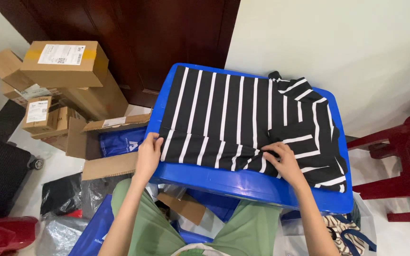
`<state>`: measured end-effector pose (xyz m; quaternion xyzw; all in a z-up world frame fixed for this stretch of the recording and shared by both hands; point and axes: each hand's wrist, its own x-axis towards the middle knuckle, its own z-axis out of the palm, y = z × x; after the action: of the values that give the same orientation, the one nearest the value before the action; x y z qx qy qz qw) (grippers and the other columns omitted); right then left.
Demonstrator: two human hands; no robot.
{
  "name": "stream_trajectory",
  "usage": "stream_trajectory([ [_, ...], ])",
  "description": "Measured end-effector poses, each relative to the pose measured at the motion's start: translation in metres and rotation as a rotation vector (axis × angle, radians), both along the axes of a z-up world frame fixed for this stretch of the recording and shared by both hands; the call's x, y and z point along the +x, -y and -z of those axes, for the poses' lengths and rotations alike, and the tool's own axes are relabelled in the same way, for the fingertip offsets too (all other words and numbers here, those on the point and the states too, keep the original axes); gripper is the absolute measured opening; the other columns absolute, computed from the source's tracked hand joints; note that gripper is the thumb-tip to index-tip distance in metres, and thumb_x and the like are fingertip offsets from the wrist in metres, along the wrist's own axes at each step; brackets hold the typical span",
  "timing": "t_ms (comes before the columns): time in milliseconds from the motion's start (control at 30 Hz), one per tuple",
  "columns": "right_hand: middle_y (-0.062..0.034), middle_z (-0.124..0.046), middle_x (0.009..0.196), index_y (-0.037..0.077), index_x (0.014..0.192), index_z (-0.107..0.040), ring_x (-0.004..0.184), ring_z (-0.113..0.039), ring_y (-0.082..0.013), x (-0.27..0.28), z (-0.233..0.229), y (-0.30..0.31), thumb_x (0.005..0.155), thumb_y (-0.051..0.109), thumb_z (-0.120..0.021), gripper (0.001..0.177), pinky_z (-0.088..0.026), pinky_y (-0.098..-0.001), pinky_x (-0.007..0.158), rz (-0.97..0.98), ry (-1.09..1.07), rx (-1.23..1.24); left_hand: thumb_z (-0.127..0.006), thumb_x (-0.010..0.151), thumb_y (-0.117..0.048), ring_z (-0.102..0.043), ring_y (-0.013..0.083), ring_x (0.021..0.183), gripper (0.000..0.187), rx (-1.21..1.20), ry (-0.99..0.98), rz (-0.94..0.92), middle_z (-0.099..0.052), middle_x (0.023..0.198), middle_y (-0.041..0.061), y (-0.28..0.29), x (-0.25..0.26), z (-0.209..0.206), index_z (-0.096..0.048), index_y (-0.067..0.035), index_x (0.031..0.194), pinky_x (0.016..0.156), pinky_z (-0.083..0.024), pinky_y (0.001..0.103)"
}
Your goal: Fold a black and white striped shirt on a blue stool
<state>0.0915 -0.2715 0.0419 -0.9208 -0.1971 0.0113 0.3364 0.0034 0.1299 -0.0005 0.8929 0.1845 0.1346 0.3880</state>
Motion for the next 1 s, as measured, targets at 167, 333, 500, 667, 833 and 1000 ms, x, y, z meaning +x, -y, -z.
stream_trajectory([
  [167, -0.0154, -0.057, 0.106, 0.011, 0.109, -0.062, 0.107, -0.05, -0.0363, 0.029, -0.014, 0.027, 0.087, 0.02, -0.063, 0.024, -0.036, -0.044, 0.092, 0.181, 0.29, 0.023, -0.064, 0.086, -0.027, -0.054, 0.0358, 0.097, 0.032, -0.114, 0.052, -0.002, -0.051, 0.104, 0.018, 0.007, -0.002, -0.021, -0.058, -0.001, 0.103, 0.079, -0.049, 0.04],
  [333, -0.0229, -0.042, 0.129, 0.011, 0.133, -0.045, 0.119, -0.036, -0.0454, 0.066, -0.018, 0.046, 0.083, 0.039, -0.062, 0.059, -0.026, -0.0573, 0.093, 0.456, -0.021, -0.222, -0.073, 0.076, -0.031, -0.046, 0.0394, 0.107, 0.044, -0.159, 0.017, 0.08, -0.049, 0.113, 0.018, 0.002, 0.014, -0.018, -0.06, -0.002, 0.106, 0.088, -0.043, 0.045],
  [500, -0.0278, -0.054, 0.118, 0.003, 0.129, -0.05, 0.113, -0.043, -0.0464, 0.094, 0.0, 0.069, 0.074, 0.039, -0.072, 0.069, -0.024, -0.0572, 0.09, 0.572, -0.12, -0.306, -0.078, 0.073, -0.02, -0.055, 0.0376, 0.099, 0.031, -0.25, 0.107, 0.157, -0.06, 0.101, 0.017, -0.002, 0.025, -0.021, -0.065, -0.003, 0.095, 0.082, -0.045, 0.039],
  [667, -0.0169, -0.062, 0.09, 0.006, 0.101, -0.066, 0.09, -0.057, -0.03, 0.074, -0.011, 0.095, 0.081, 0.028, -0.077, 0.032, -0.042, -0.0394, 0.081, 0.415, 0.003, 0.322, -0.08, 0.066, -0.013, -0.06, 0.0179, 0.087, 0.023, -0.401, 0.217, 0.165, -0.066, 0.084, 0.007, -0.013, 0.022, -0.017, -0.067, -0.011, 0.085, 0.08, -0.046, 0.033],
  [833, -0.0084, -0.054, 0.103, 0.004, 0.104, -0.052, 0.096, -0.05, -0.0179, -0.033, -0.074, 0.144, 0.078, 0.005, -0.056, 0.026, -0.038, -0.0305, 0.089, 0.385, -0.119, 0.642, -0.073, 0.068, -0.006, -0.056, 0.0104, 0.084, 0.012, -0.327, 0.251, 0.349, -0.064, 0.086, 0.0, -0.01, -0.029, -0.072, -0.062, -0.011, 0.072, 0.081, -0.039, 0.024],
  [1000, -0.0197, -0.062, 0.103, 0.008, 0.078, -0.055, 0.122, -0.052, -0.0399, -0.131, -0.028, 0.215, 0.079, 0.013, -0.057, 0.006, -0.038, -0.05, 0.104, 0.012, 0.037, 0.65, -0.07, 0.065, -0.003, -0.059, 0.0235, 0.106, 0.013, -0.366, 0.291, 0.492, -0.067, 0.091, 0.002, -0.026, -0.078, -0.046, -0.067, -0.011, 0.075, 0.097, -0.04, 0.04],
])
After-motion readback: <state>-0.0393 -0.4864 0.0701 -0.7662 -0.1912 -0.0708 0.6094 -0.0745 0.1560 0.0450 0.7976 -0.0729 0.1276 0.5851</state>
